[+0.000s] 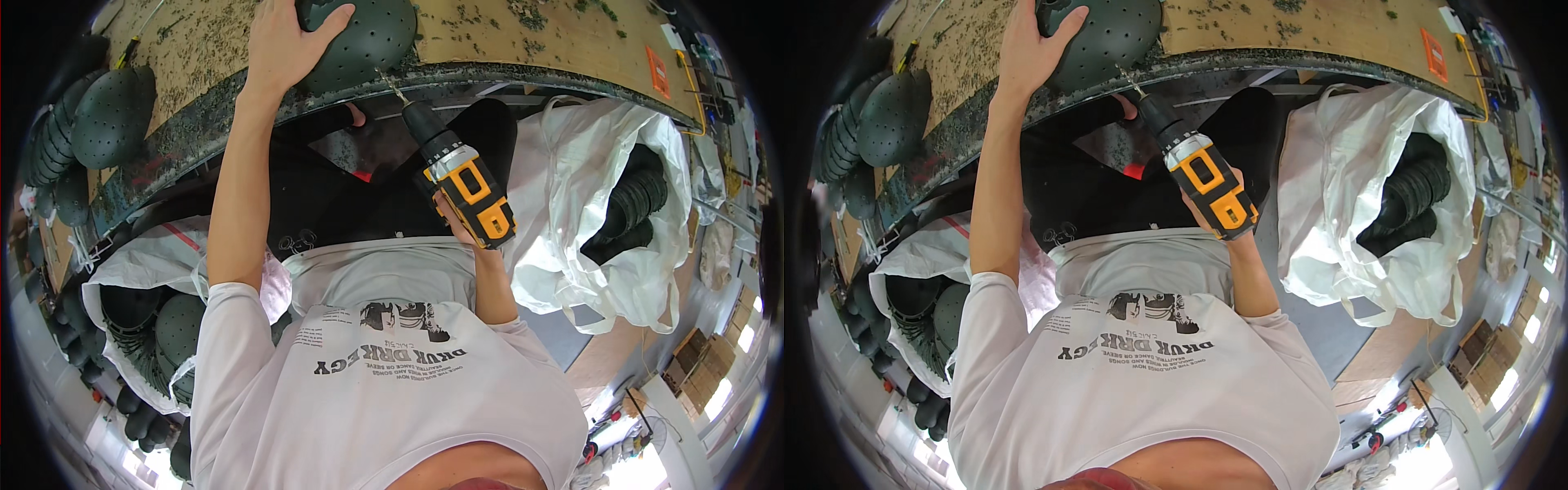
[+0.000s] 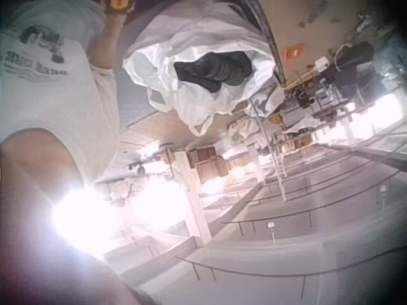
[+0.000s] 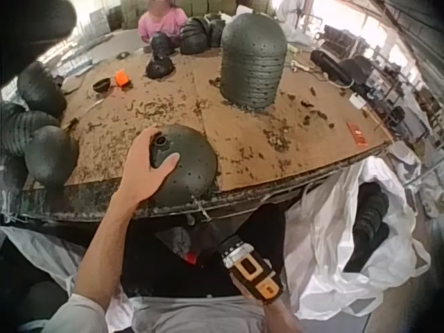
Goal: Drill holes into green plastic spherical shells using a power drill.
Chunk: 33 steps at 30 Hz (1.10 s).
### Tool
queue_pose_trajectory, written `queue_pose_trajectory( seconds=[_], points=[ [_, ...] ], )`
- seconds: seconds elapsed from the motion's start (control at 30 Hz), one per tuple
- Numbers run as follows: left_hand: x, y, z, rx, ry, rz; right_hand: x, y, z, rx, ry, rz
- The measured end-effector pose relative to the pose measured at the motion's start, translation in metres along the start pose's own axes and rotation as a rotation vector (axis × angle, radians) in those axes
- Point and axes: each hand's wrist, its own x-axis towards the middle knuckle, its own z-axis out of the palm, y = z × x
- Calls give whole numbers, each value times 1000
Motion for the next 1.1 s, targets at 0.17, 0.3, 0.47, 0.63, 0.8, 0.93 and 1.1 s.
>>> queue_pose_trajectory(
  seconds=[0.17, 0.3, 0.47, 0.63, 0.8, 0.93, 1.1],
  points=[
    [2, 5, 1, 75, -12, 40, -5, 1, 6, 353, 40, 310],
    [2, 8, 0, 44, -25, 12, 4, 3, 5, 135, -26, 98],
    [2, 9, 2, 55, -4, 27, -10, 15, 13, 343, 7, 219],
    [3, 12, 3, -2, -20, 5, -30, 25, 24, 218, 78, 253],
    [2, 9, 4, 11, 8, 34, -9, 21, 15, 225, 11, 170],
    [6, 11, 4, 15, 11, 49, -16, 23, 21, 91, 107, 187],
    [4, 5, 3, 24, 26, 49, 13, 20, 10, 96, -10, 40]
  ],
)
